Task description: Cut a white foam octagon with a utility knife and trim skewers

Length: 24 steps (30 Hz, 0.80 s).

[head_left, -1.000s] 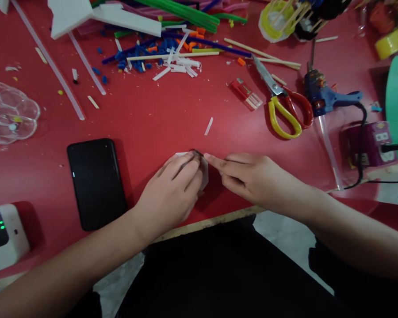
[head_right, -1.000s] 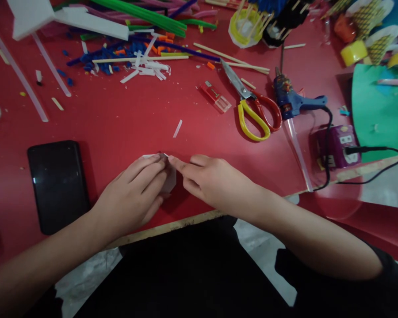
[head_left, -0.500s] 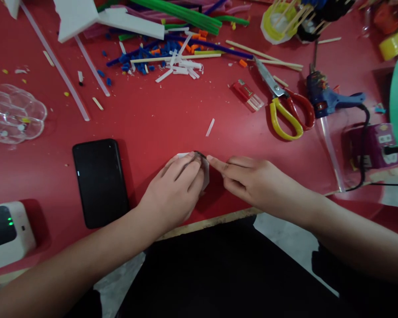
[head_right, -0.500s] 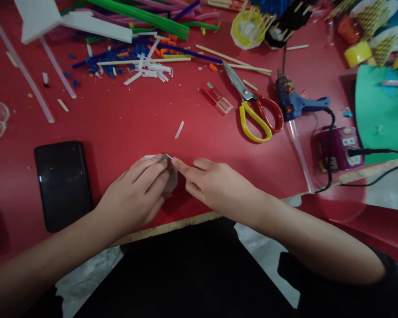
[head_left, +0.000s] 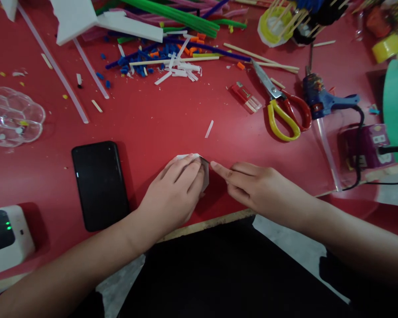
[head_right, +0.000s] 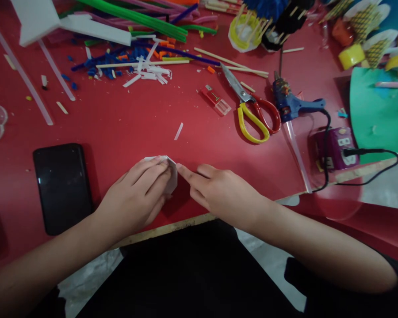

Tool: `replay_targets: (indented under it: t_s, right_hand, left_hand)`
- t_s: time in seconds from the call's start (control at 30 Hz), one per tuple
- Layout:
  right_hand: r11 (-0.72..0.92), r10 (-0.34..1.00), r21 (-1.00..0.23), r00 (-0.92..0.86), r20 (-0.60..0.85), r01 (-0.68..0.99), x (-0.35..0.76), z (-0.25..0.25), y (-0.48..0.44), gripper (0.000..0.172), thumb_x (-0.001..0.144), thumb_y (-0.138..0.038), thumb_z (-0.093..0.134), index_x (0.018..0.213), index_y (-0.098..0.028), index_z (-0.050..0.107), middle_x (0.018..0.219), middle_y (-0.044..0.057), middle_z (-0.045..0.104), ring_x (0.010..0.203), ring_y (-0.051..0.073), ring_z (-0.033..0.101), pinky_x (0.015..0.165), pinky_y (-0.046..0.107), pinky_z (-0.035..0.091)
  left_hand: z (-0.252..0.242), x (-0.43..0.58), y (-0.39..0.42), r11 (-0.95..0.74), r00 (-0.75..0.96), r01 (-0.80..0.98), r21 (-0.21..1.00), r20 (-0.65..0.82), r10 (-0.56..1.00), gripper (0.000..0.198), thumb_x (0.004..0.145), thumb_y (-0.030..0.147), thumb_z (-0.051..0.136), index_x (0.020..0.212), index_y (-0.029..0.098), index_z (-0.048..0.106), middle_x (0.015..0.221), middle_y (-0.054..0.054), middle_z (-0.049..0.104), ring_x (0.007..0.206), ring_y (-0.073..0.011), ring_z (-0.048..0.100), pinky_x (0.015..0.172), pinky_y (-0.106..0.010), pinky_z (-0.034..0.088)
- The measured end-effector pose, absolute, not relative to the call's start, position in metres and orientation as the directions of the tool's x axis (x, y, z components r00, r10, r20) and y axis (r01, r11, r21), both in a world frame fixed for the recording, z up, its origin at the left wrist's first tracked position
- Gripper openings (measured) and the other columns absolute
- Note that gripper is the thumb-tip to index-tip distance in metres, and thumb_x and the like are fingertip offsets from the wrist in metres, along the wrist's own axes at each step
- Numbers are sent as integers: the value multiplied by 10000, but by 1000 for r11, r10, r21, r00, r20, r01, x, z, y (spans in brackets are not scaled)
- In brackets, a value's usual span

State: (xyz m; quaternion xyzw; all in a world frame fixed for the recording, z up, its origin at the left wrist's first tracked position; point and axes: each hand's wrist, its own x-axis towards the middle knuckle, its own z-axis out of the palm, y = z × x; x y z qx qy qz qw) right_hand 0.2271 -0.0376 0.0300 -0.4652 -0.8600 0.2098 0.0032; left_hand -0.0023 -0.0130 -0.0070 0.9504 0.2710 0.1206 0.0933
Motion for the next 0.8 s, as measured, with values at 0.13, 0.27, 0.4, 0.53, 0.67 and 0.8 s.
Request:
replay_targets:
  t_s: [0.13,0.27,0.4,0.53,0.67,0.8]
  right_hand:
    - [499,799,-369,-581,-153,784,230,28,-42,457,997,-175,419,1431,-111,548,943,107,731,771,169,672,705,293,609]
    - [506,803,-377,-584,-123,776,234,26,-48,444,997,-170,421,1412,-98,562,937,108,732,780,170,676,702,279,603]
    - [498,803,-400,-583,-122,769,237,25,-54,434,1007,-178,402,1402,-128,577,864,74,728,761,163,674,705,279,609]
    - [431,841,-475,-532,-98,768,241,24,-63,428,1004,-177,405,1385,-123,593,895,88,724,737,163,671,674,290,611]
    - [344,884,-543,-459,-87,766,249,21,-72,422,999,-204,438,1390,-173,594,845,45,674,679,130,649,644,259,588]
    - [323,943,-327,-330,33,888,266,13,-72,423,996,-239,474,1399,-199,594,869,61,651,751,168,652,625,279,552]
  left_hand:
    - [-6,-3,-13,-844,829,489,221,182,528,407,951,204,504,1287,-13,579,1296,-231,643,1246,-355,592,1071,-518,516]
    - [-6,-3,-12,-842,826,499,206,181,534,387,967,222,500,1276,9,594,1309,-206,649,1252,-344,596,1068,-499,522]
    - [-7,-3,-12,-839,824,487,244,190,534,415,959,221,526,1298,-14,573,1321,-237,637,1269,-360,586,1069,-524,520]
    - [-5,-6,-10,-830,825,479,287,178,537,434,967,248,533,1331,12,555,1346,-215,631,1280,-339,583,1096,-513,502]
    - [-1,-12,-7,-819,815,489,299,177,551,488,963,339,575,1353,47,532,1341,-192,637,1257,-320,596,1080,-475,509]
    - [3,-18,-3,-762,735,530,372,245,632,808,879,614,620,1448,86,395,1375,-237,583,1259,-377,568,1053,-555,491]
